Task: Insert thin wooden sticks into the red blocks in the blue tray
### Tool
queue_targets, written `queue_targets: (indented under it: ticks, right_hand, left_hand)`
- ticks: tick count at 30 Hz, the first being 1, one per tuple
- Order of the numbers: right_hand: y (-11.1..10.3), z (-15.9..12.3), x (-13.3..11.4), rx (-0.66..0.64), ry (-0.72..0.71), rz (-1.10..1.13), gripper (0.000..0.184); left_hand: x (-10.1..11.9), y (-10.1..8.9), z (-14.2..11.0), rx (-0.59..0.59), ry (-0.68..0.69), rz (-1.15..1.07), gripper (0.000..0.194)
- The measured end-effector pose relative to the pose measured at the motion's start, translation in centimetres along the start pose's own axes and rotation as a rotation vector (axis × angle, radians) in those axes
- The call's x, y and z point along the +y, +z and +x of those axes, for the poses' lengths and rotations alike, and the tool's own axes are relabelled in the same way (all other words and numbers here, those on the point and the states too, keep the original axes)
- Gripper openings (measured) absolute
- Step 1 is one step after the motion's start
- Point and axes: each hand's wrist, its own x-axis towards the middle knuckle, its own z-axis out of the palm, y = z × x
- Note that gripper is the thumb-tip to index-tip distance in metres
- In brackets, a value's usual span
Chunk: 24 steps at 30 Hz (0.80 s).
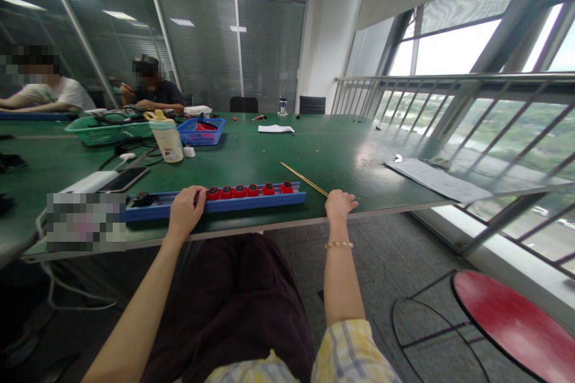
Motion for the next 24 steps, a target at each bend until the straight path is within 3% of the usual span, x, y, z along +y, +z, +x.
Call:
queue_targets:
  ticks: [24]
  right_hand:
    - [0.24, 0.16, -0.22, -0.078, -0.035, -0.026, 0.043]
  left_hand:
    - [-0.18, 0.18, -0.07, 0.008, 0.011, 0.013, 0.031]
